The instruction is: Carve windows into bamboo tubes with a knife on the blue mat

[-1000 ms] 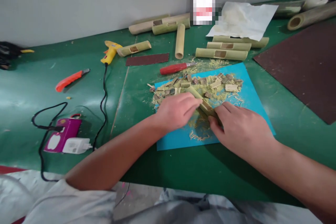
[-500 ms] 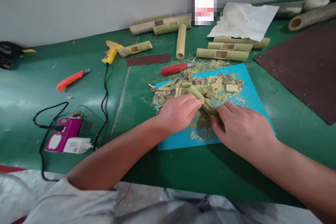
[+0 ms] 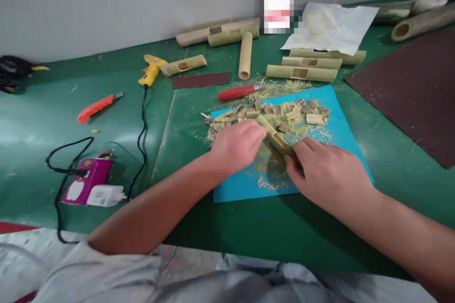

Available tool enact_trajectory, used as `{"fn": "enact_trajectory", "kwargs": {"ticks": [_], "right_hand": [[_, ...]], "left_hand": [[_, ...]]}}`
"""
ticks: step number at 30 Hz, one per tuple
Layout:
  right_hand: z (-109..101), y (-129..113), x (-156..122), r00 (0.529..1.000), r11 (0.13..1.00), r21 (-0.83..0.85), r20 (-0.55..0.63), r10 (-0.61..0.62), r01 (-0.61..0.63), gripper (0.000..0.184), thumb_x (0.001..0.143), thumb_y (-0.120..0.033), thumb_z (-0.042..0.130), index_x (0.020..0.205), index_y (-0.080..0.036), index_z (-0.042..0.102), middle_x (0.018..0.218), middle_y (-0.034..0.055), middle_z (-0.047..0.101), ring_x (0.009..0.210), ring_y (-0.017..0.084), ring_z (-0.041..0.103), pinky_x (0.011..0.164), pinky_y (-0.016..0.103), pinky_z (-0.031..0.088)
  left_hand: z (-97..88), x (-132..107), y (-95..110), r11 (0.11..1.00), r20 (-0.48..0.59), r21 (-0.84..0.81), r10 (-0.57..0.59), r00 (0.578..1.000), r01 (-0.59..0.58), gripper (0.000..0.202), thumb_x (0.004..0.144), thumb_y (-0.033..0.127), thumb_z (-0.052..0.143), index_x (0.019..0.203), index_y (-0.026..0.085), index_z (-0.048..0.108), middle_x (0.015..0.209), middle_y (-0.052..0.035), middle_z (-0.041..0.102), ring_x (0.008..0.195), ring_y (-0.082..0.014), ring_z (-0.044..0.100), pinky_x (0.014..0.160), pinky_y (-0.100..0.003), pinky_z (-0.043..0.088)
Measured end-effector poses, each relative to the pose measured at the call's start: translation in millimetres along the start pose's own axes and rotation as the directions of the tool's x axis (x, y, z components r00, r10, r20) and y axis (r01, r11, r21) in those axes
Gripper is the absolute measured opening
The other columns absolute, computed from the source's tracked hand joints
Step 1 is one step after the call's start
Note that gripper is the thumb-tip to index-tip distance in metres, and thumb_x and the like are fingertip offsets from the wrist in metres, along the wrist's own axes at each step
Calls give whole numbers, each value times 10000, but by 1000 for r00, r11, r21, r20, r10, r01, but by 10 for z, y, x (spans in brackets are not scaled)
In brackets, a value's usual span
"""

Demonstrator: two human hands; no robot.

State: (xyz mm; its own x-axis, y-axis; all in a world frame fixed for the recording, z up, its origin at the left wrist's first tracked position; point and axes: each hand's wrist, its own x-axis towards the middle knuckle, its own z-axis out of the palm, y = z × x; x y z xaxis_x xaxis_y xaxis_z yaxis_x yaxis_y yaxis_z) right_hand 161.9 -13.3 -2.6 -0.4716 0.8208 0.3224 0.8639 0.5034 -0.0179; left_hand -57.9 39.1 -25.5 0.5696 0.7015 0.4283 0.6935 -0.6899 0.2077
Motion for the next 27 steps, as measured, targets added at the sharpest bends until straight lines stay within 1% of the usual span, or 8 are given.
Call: {"fn": "enact_trajectory", "kwargs": {"ticks": [2,7,11,15,16,20,24,27], "right_hand": [[0,-2,2,1000,1000,-1,9,2,-2,283,933,-228,490,675,-191,600,630,35,590,500,153,450,521,321,208],[-4,-14,3,1000,1000,-5,22,16,-16,269,928,-238,492,693,-186,612,636,38,593,514,150,449,531,319,202],[-14,-16,-1,997,1000,6,65,30,-30,253,921,-246,499,706,-185,618,657,45,607,518,152,454,530,317,193],[-12,-7,-7,999,1000,10,36,17,-18,248,917,-262,514,703,-186,613,647,38,598,512,153,456,521,316,195],[-10,-5,-8,1000,1000,9,24,13,-13,244,914,-256,520,698,-186,610,641,36,595,507,154,459,518,317,197],[-4,-1,-10,1000,1000,3,16,9,-9,229,906,-227,531,692,-187,605,635,33,596,499,157,475,515,321,208],[-10,-4,-5,1000,1000,5,20,18,-18,224,908,-230,535,698,-189,603,642,32,601,506,157,484,516,321,210],[-13,-5,0,999,1000,8,51,13,-14,225,909,-232,537,699,-188,607,649,36,606,510,159,486,519,322,210]], "left_hand": [[6,-5,2,998,26,-40,58,998,-57,273,1055,257,472,1102,162,724,930,-55,758,822,-159,716,713,-252,554],[7,7,-84,997,-48,-23,-80,996,79,219,1027,228,526,1060,155,730,955,-65,761,870,-181,724,770,-284,569],[1,10,-119,997,13,-70,-10,1000,11,241,1039,256,510,1108,166,722,980,-66,762,883,-174,727,781,-279,575],[-9,15,-102,996,-40,-35,-88,995,87,222,1025,229,524,1071,158,730,952,-66,759,866,-181,724,780,-289,573],[-11,14,-87,996,-41,-38,-85,996,83,220,1023,223,528,1073,152,730,952,-69,760,865,-185,725,777,-290,573],[-5,4,-26,994,29,-103,25,999,-21,247,1044,251,506,1115,150,720,968,-69,764,875,-180,731,759,-272,571],[-4,8,-19,997,-17,-29,-72,997,71,250,1041,252,496,1079,161,726,969,-71,762,884,-185,725,777,-288,571],[-11,11,-12,998,45,-60,17,999,-15,280,1054,276,470,1105,173,725,948,-63,761,859,-169,721,755,-265,567]]}}
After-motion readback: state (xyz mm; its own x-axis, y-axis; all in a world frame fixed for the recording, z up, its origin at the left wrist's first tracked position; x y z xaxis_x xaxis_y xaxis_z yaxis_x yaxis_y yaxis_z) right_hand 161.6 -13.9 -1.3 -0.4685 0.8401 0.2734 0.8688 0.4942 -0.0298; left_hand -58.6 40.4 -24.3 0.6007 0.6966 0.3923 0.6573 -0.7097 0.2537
